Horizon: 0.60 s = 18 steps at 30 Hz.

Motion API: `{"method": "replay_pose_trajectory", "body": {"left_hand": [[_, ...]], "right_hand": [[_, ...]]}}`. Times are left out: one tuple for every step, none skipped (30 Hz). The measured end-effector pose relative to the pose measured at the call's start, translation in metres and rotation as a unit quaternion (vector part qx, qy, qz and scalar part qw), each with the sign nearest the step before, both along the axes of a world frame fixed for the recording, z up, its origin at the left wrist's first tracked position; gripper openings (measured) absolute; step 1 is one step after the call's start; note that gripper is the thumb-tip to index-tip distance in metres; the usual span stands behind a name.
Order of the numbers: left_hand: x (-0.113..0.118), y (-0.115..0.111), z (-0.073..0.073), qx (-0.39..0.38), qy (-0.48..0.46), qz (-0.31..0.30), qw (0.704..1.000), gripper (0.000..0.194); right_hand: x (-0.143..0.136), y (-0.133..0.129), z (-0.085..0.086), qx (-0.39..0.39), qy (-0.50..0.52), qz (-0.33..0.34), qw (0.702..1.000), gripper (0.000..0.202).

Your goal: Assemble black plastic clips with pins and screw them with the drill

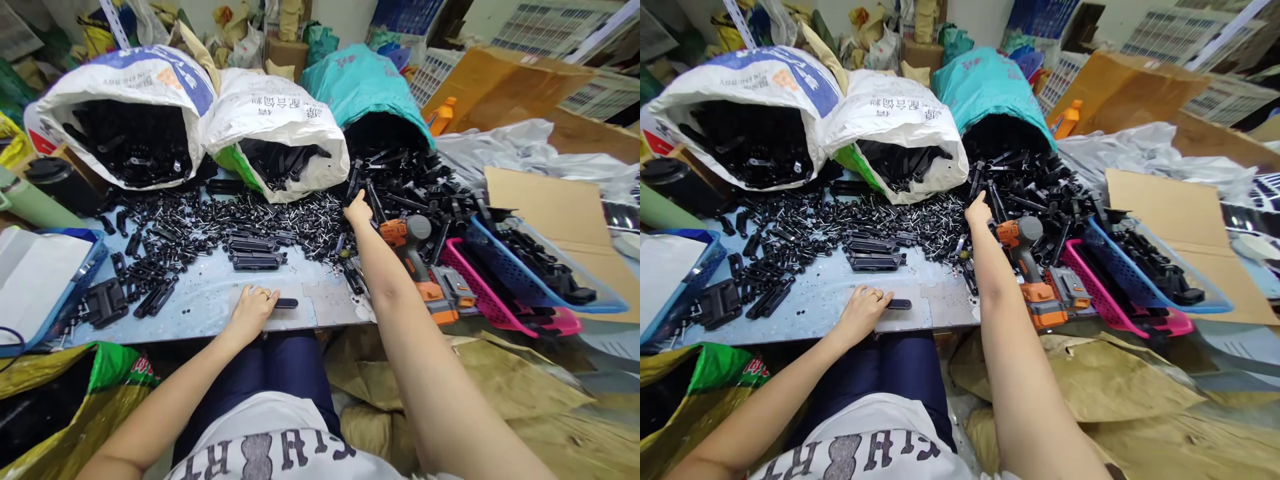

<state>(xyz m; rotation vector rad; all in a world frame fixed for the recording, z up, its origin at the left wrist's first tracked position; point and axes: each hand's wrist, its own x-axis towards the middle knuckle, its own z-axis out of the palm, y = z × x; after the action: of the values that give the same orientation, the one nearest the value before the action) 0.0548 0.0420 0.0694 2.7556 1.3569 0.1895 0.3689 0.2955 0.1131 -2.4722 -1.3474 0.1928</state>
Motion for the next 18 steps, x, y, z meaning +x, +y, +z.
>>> {"method": "replay_pose_trajectory", "body": {"left_hand": [[-0.001, -0.001, 0.000, 0.007, -0.001, 0.023, 1.000, 0.037], [-0.003, -0.002, 0.001, 0.010, -0.005, 0.040, 0.999, 0.037], [-0.005, -0.004, 0.000, 0.009, -0.008, 0.053, 0.998, 0.037], [-0.007, -0.005, 0.000, 0.005, -0.010, 0.064, 0.998, 0.037], [-0.008, -0.006, -0.001, -0.001, -0.009, 0.071, 0.997, 0.036], [-0.010, -0.006, -0.003, -0.007, -0.005, 0.078, 0.997, 0.035], [-0.011, -0.005, -0.004, -0.013, 0.000, 0.083, 0.996, 0.034], [-0.012, -0.005, -0.006, -0.021, 0.002, 0.086, 0.996, 0.033], [-0.013, -0.004, -0.008, -0.031, -0.002, 0.085, 0.996, 0.033], [-0.013, -0.002, -0.010, -0.043, -0.012, 0.079, 0.996, 0.033], [-0.013, -0.001, -0.012, -0.057, -0.026, 0.068, 0.996, 0.034], [-0.013, 0.001, -0.013, -0.072, -0.041, 0.054, 0.995, 0.034], [-0.012, 0.002, -0.013, -0.084, -0.053, 0.041, 0.994, 0.034], [-0.010, 0.004, -0.013, -0.093, -0.061, 0.031, 0.993, 0.033], [-0.008, 0.005, -0.013, -0.099, -0.064, 0.025, 0.993, 0.033], [-0.006, 0.006, -0.012, -0.102, -0.063, 0.023, 0.993, 0.034], [-0.003, 0.007, -0.011, -0.104, -0.061, 0.022, 0.992, 0.035], [0.000, 0.008, -0.010, -0.105, -0.059, 0.020, 0.992, 0.037]], "right_hand": [[0.002, 0.002, 0.001, 0.010, 0.038, -0.014, 0.999, 0.083], [0.003, 0.002, 0.002, 0.024, 0.071, -0.030, 0.997, 0.080], [0.001, 0.000, 0.002, 0.039, 0.094, -0.043, 0.994, 0.073], [-0.002, -0.005, 0.001, 0.051, 0.105, -0.050, 0.992, 0.064], [-0.006, -0.013, -0.001, 0.063, 0.112, -0.041, 0.991, 0.054], [-0.011, -0.025, -0.004, 0.077, 0.120, -0.013, 0.990, 0.047], [-0.017, -0.041, -0.007, 0.093, 0.136, 0.032, 0.986, 0.043], [-0.024, -0.061, -0.011, 0.106, 0.156, 0.097, 0.977, 0.042], [-0.029, -0.084, -0.014, 0.112, 0.177, 0.182, 0.961, 0.042], [-0.035, -0.110, -0.017, 0.106, 0.193, 0.279, 0.935, 0.042], [-0.039, -0.137, -0.018, 0.080, 0.196, 0.385, 0.898, 0.041], [-0.043, -0.164, -0.019, 0.042, 0.182, 0.485, 0.854, 0.038], [-0.047, -0.188, -0.020, -0.003, 0.151, 0.566, 0.810, 0.035], [-0.050, -0.210, -0.020, -0.042, 0.111, 0.620, 0.776, 0.032], [-0.053, -0.227, -0.021, -0.074, 0.066, 0.650, 0.754, 0.031], [-0.056, -0.240, -0.023, -0.099, 0.020, 0.659, 0.745, 0.032], [-0.059, -0.248, -0.024, -0.114, -0.021, 0.655, 0.747, 0.033], [-0.062, -0.253, -0.026, -0.123, -0.055, 0.644, 0.753, 0.035]]}}
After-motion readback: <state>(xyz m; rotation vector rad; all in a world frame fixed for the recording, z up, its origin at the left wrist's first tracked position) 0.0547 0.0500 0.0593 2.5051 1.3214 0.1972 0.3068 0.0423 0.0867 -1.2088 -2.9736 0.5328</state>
